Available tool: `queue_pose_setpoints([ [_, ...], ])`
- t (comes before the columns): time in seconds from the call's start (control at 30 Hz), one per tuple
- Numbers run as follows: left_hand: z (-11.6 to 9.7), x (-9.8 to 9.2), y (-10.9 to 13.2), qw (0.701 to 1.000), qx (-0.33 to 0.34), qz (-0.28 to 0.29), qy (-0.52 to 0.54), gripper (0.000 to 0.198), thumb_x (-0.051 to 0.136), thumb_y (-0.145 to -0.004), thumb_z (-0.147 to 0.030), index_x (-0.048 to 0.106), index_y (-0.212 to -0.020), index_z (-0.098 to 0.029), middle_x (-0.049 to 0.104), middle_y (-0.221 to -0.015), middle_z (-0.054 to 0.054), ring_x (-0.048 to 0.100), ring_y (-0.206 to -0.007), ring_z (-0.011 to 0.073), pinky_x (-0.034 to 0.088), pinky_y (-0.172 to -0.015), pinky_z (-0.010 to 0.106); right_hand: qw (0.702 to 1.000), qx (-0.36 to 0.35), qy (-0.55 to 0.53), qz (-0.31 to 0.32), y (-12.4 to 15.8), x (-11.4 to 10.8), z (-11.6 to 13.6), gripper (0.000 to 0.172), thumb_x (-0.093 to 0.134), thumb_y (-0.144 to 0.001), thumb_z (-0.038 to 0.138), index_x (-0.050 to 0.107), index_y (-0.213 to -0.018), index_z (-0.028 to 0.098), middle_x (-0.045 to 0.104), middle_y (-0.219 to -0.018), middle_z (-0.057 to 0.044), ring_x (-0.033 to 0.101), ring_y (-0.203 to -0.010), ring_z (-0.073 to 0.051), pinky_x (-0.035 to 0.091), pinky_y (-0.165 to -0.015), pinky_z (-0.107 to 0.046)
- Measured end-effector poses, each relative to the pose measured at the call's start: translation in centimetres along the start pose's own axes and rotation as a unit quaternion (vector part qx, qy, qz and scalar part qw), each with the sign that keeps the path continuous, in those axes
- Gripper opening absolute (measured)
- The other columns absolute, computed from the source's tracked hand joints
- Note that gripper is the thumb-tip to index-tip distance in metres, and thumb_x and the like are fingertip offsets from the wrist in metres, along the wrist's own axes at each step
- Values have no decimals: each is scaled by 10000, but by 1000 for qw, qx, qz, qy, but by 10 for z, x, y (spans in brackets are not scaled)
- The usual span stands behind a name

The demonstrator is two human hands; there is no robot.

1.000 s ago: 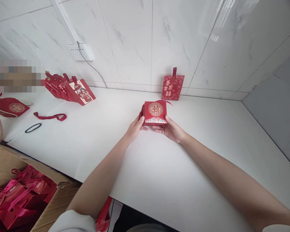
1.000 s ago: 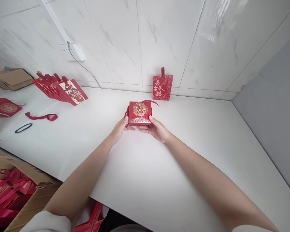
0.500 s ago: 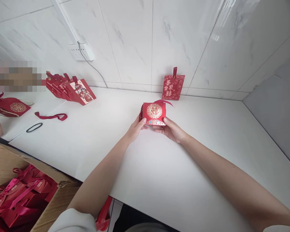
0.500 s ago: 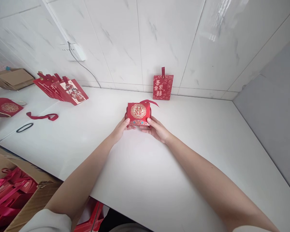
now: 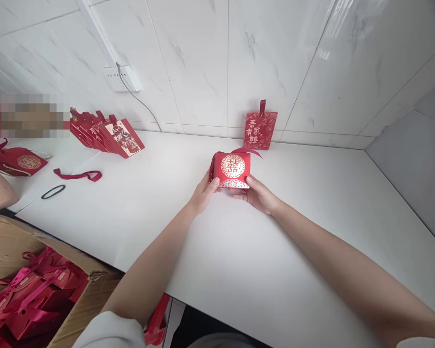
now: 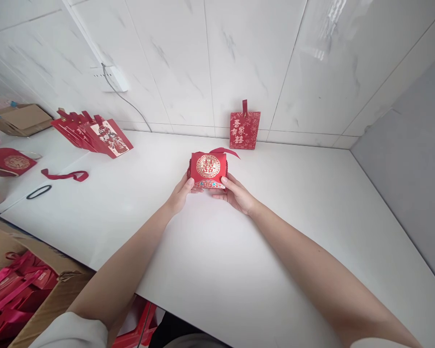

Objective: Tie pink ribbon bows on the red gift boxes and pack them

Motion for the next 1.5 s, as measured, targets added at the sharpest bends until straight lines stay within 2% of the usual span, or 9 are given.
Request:
queue_pose_setpoints([
  [0.17,-5,-2,1,998,60,-9,15,668,499,-908,-555,360,-1488,-251,413,-1538,105,468,-1339,341,514,-979,447,999,-6,26,17,2,-1,0,529,630,-888,513,469,-1355,321,632,-1303,-56,670,-1072,-228,542,-950,-402],
  [0.33,-10,0,0,993,108,-13,38,631,512,-921,-475,358,-1493,-259,426,-1531,78,408,-1394,301,383,-1133,451,999,-19,32,34,3,0,1,550,625,-905,478,424,-1404,362,581,-1380,-34,652,-1118,-233,530,-977,-414],
  [0.43,-10,1,1,995,89,-15,33,635,505,-916,-482,353,-1493,-265,437,-1521,74,408,-1393,296,390,-1126,451,999,-22,20,30,2,-1,0,551,630,-911,437,413,-1415,383,573,-1390,-13,632,-1152,-221,552,-942,-379],
  [0.6,-5,0,1,1000,4,-2,14,698,484,-898,-531,274,-1519,-291,412,-1540,67,442,-1363,326,466,-1040,482,1000,-17,5,19,1,-1,-1,535,639,-909,410,439,-1404,374,591,-1362,-6,615,-1165,-201,568,-913,-339],
  [0.8,-4,-3,0,998,50,-23,-19,633,459,-924,-483,342,-1492,-231,457,-1509,70,419,-1385,293,321,-1170,447,999,-19,17,20,2,0,1,591,659,-893,413,409,-1428,395,563,-1399,-5,586,-1219,-219,555,-962,-374],
  [1.07,0,-3,2,997,-11,-59,-37,655,589,-876,-495,387,-1447,-244,556,-1409,86,521,-1291,284,409,-1087,441,999,-14,40,30,2,2,0,707,695,-874,372,328,-1477,405,530,-1431,-27,573,-1251,-242,469,-1074,-456],
  [1.5,-7,0,4,996,-32,-71,-37,663,603,-869,-520,414,-1423,-208,578,-1369,110,543,-1266,289,438,-1062,435,998,-16,51,30,2,3,1,736,685,-880,386,292,-1501,409,527,-1432,-34,567,-1256,-245,469,-1078,-469],
])
Point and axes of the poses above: each hand's wrist, its own y-axis away from the middle knuckle, its own x-axis out of the palm, z = x × y, the point moved 4 cm from there along -y, towards the middle knuckle
